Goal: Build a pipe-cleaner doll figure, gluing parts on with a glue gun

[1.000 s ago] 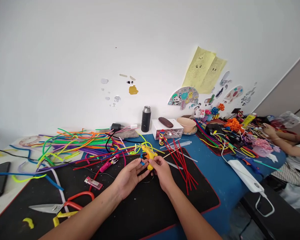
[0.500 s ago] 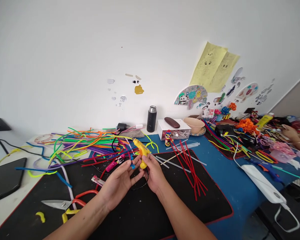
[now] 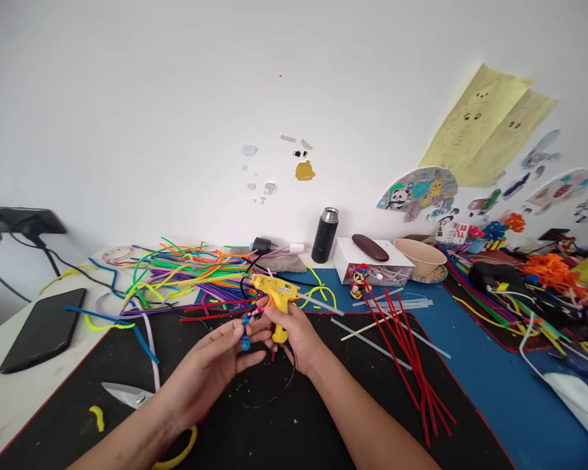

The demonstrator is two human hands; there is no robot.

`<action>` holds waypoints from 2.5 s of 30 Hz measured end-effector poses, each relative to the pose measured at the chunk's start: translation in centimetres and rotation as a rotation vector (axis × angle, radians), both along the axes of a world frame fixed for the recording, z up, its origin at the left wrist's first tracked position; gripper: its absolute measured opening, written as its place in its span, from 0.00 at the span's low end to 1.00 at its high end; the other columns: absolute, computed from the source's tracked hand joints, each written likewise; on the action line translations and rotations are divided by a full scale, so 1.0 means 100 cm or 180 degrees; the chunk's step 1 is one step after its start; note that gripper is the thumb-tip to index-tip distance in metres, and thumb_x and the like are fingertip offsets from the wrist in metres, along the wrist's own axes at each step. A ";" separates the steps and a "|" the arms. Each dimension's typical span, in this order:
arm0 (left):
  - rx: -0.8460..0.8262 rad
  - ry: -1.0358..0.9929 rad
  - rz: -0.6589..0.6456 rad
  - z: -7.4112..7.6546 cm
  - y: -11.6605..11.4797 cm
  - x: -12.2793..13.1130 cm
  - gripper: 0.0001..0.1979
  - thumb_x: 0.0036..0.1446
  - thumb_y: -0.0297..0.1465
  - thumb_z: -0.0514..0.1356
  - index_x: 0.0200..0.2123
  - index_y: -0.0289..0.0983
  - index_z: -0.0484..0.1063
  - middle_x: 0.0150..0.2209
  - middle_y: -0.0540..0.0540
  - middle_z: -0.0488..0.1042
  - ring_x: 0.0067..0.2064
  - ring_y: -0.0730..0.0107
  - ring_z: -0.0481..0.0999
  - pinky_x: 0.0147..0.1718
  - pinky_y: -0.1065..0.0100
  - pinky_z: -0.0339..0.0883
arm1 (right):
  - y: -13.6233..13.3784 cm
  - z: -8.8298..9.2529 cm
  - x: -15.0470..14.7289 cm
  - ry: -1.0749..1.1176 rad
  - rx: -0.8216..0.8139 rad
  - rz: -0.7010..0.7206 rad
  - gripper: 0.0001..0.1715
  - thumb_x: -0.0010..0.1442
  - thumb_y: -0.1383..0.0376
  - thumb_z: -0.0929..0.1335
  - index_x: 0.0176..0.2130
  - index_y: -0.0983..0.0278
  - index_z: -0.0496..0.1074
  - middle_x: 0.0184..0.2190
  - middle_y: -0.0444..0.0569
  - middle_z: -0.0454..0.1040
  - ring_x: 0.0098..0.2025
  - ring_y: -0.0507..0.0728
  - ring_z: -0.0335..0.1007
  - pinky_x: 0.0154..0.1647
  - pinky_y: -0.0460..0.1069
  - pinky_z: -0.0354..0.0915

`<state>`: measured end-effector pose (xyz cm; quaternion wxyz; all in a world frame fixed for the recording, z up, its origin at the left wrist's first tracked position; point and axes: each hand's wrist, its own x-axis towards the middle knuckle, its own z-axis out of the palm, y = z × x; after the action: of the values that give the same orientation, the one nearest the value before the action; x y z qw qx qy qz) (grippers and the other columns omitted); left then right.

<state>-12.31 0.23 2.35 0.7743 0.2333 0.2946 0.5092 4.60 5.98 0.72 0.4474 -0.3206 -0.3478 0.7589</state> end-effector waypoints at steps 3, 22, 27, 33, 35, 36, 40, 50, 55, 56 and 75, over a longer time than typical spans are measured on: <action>0.0018 0.0521 0.0358 0.005 0.002 -0.022 0.10 0.56 0.37 0.72 0.35 0.36 0.80 0.46 0.38 0.82 0.41 0.62 0.79 0.36 0.67 0.75 | 0.009 0.004 -0.002 -0.0087 0.0141 0.0119 0.25 0.54 0.54 0.79 0.45 0.67 0.77 0.24 0.42 0.73 0.19 0.49 0.68 0.16 0.42 0.57; 0.0378 0.1695 0.0540 0.010 0.073 -0.069 0.16 0.49 0.42 0.75 0.31 0.37 0.78 0.37 0.45 0.79 0.39 0.62 0.80 0.41 0.64 0.78 | 0.000 -0.011 0.005 -0.0139 0.0177 0.0511 0.24 0.61 0.50 0.75 0.44 0.66 0.73 0.19 0.40 0.71 0.15 0.50 0.67 0.15 0.42 0.56; 0.0296 0.1489 0.0804 0.002 0.070 -0.069 0.19 0.47 0.43 0.76 0.32 0.36 0.78 0.43 0.41 0.82 0.38 0.64 0.80 0.39 0.65 0.78 | 0.004 0.000 0.014 -0.0030 0.0390 0.0077 0.21 0.60 0.51 0.75 0.43 0.65 0.75 0.19 0.41 0.72 0.15 0.50 0.65 0.15 0.43 0.56; 0.0622 0.2327 0.0149 -0.003 0.069 -0.057 0.19 0.48 0.45 0.74 0.30 0.36 0.77 0.29 0.46 0.77 0.30 0.68 0.76 0.31 0.69 0.73 | 0.011 0.004 0.020 0.0036 0.0494 -0.0561 0.21 0.58 0.52 0.77 0.41 0.64 0.75 0.19 0.40 0.70 0.16 0.49 0.64 0.15 0.43 0.55; 0.0710 0.2587 0.0142 -0.007 0.073 -0.057 0.19 0.49 0.47 0.73 0.29 0.37 0.77 0.27 0.48 0.76 0.30 0.68 0.76 0.31 0.69 0.73 | 0.011 0.004 0.020 0.0014 0.0511 -0.0525 0.21 0.58 0.52 0.77 0.40 0.64 0.75 0.19 0.40 0.70 0.16 0.49 0.64 0.15 0.43 0.55; 0.0714 0.2674 0.0115 -0.010 0.075 -0.057 0.20 0.49 0.47 0.73 0.28 0.37 0.76 0.28 0.47 0.76 0.31 0.67 0.77 0.33 0.68 0.74 | 0.010 0.004 0.019 -0.0002 0.0521 -0.0484 0.21 0.57 0.51 0.77 0.40 0.64 0.75 0.19 0.40 0.70 0.16 0.49 0.64 0.15 0.43 0.56; 0.0571 0.2821 0.0250 -0.022 0.085 -0.060 0.20 0.46 0.46 0.75 0.27 0.36 0.76 0.30 0.44 0.80 0.34 0.65 0.79 0.35 0.68 0.75 | 0.006 0.007 0.020 -0.0006 0.0578 -0.0405 0.22 0.57 0.51 0.77 0.40 0.65 0.75 0.20 0.40 0.71 0.16 0.49 0.65 0.15 0.43 0.56; 0.0511 0.2131 0.0614 -0.032 0.105 -0.042 0.19 0.45 0.42 0.76 0.33 0.35 0.78 0.44 0.36 0.83 0.45 0.58 0.82 0.47 0.62 0.76 | 0.002 0.011 0.020 0.0081 0.0672 -0.0249 0.23 0.56 0.51 0.77 0.41 0.65 0.74 0.20 0.41 0.73 0.16 0.50 0.66 0.15 0.43 0.57; 0.0705 0.2142 0.0674 -0.019 0.092 -0.039 0.20 0.47 0.45 0.75 0.32 0.35 0.78 0.43 0.37 0.83 0.39 0.61 0.81 0.39 0.64 0.77 | 0.003 0.008 0.018 0.0011 0.0620 -0.0331 0.25 0.55 0.50 0.77 0.42 0.65 0.74 0.19 0.41 0.72 0.16 0.50 0.65 0.14 0.43 0.56; 0.0769 0.2127 0.0664 -0.017 0.087 -0.040 0.20 0.47 0.46 0.74 0.32 0.35 0.78 0.42 0.38 0.82 0.37 0.63 0.81 0.37 0.65 0.76 | 0.003 0.007 0.017 -0.0009 0.0619 -0.0325 0.26 0.55 0.49 0.77 0.42 0.65 0.74 0.19 0.41 0.72 0.16 0.50 0.66 0.14 0.43 0.56; 0.0632 0.1134 0.0825 -0.018 0.050 -0.038 0.20 0.48 0.41 0.76 0.28 0.36 0.72 0.24 0.49 0.75 0.25 0.75 0.73 0.25 0.76 0.68 | -0.010 -0.007 0.005 -0.0758 0.0735 0.0064 0.28 0.60 0.44 0.74 0.41 0.66 0.73 0.16 0.38 0.66 0.14 0.50 0.60 0.17 0.45 0.54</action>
<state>-16.16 5.27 0.52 0.6116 0.3547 0.4025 0.5815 5.11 5.02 0.03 0.4292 -0.3513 -0.4866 0.6750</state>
